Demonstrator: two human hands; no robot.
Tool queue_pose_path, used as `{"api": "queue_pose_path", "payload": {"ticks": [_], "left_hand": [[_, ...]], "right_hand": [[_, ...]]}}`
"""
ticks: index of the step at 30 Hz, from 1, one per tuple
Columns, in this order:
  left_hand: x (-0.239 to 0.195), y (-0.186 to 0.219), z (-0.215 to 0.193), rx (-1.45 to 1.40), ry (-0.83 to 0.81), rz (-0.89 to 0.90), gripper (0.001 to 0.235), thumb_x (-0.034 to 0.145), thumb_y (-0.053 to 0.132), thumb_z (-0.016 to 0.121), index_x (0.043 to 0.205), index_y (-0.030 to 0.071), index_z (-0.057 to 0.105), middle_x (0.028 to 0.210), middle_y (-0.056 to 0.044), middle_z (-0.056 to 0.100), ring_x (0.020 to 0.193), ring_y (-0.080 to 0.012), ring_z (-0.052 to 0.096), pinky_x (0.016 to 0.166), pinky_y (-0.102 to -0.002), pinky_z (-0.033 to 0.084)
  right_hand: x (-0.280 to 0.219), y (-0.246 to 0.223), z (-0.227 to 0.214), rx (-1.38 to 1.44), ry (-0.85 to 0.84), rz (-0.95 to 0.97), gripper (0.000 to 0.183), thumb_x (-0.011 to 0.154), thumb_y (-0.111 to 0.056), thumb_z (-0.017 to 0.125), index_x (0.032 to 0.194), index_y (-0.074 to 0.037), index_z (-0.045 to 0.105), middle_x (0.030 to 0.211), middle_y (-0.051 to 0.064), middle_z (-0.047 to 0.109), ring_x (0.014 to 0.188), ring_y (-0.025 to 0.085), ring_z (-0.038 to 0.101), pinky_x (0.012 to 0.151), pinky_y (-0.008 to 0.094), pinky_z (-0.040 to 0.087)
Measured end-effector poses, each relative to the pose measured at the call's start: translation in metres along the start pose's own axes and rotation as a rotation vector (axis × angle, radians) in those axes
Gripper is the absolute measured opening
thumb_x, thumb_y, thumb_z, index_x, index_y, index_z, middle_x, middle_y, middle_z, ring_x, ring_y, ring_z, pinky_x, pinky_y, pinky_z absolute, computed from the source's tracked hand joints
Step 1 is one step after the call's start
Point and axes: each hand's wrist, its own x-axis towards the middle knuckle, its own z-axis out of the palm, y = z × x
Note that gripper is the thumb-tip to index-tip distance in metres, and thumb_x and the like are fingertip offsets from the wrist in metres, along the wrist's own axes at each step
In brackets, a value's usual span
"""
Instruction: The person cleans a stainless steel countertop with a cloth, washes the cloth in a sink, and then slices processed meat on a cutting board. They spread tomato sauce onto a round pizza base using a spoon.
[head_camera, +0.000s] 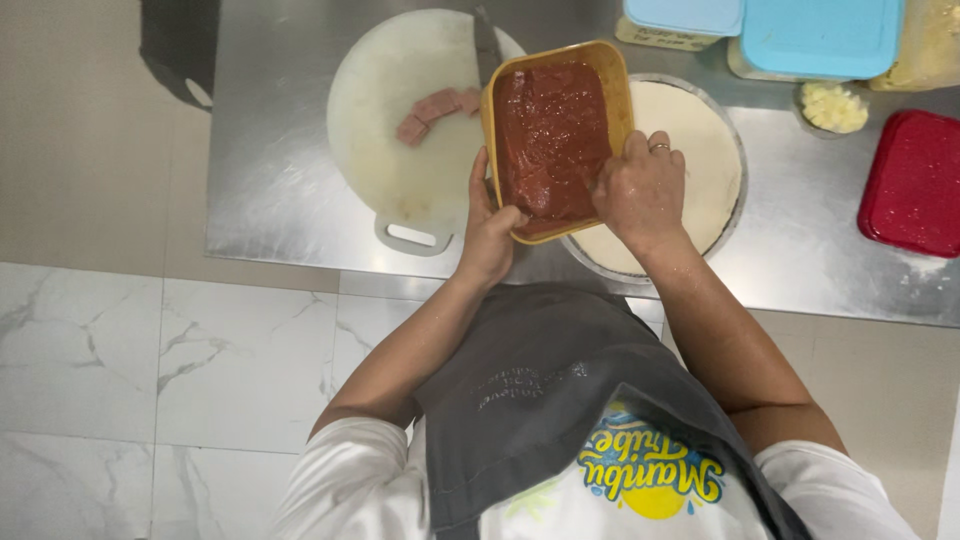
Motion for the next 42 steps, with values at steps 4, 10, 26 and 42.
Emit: {"api": "queue_pose_path", "payload": {"ticks": [4,10,26,42], "left_hand": [[-0.012,0.013,-0.019,-0.048,0.009,-0.001,0.106,0.069,-0.006,0.051,0.165,0.009,0.008,0.149,-0.020,0.039,0.121,-0.0245,0.057,0.088,-0.030,0.056],[-0.019,0.024,-0.042,0.015,0.057,0.011,0.107,0.071,-0.007,0.050,0.166,0.011,0.005,0.147,-0.021,0.037,0.121,-0.0253,0.057,0.089,-0.031,0.055],[-0.049,0.048,-0.092,-0.003,0.064,-0.060,0.106,0.067,-0.004,0.049,0.164,0.008,0.011,0.157,-0.018,0.034,0.141,-0.0282,0.046,0.107,-0.035,0.049],[-0.063,0.047,-0.104,0.049,0.038,-0.189,0.107,0.068,-0.005,0.051,0.163,0.010,0.006,0.158,-0.018,0.028,0.142,-0.0311,0.040,0.106,-0.038,0.046]], "right_hand": [[0.001,-0.025,0.002,0.006,-0.006,-0.027,0.019,0.081,-0.033,0.081,0.085,-0.014,0.081,0.100,0.010,0.058,0.099,0.031,0.055,0.079,0.045,0.044],[0.003,-0.054,0.008,0.084,-0.044,-0.044,0.020,0.078,-0.035,0.082,0.084,-0.016,0.082,0.100,0.011,0.057,0.100,0.033,0.053,0.081,0.047,0.043],[0.012,-0.101,-0.034,0.028,0.177,-0.108,0.016,0.083,-0.024,0.082,0.081,-0.011,0.074,0.097,0.008,0.052,0.096,0.029,0.050,0.073,0.042,0.041],[0.023,-0.076,-0.058,0.444,-0.151,-0.137,0.013,0.098,-0.017,0.066,0.104,-0.008,0.074,0.097,0.011,0.067,0.090,0.035,0.066,0.078,0.048,0.052]]}}
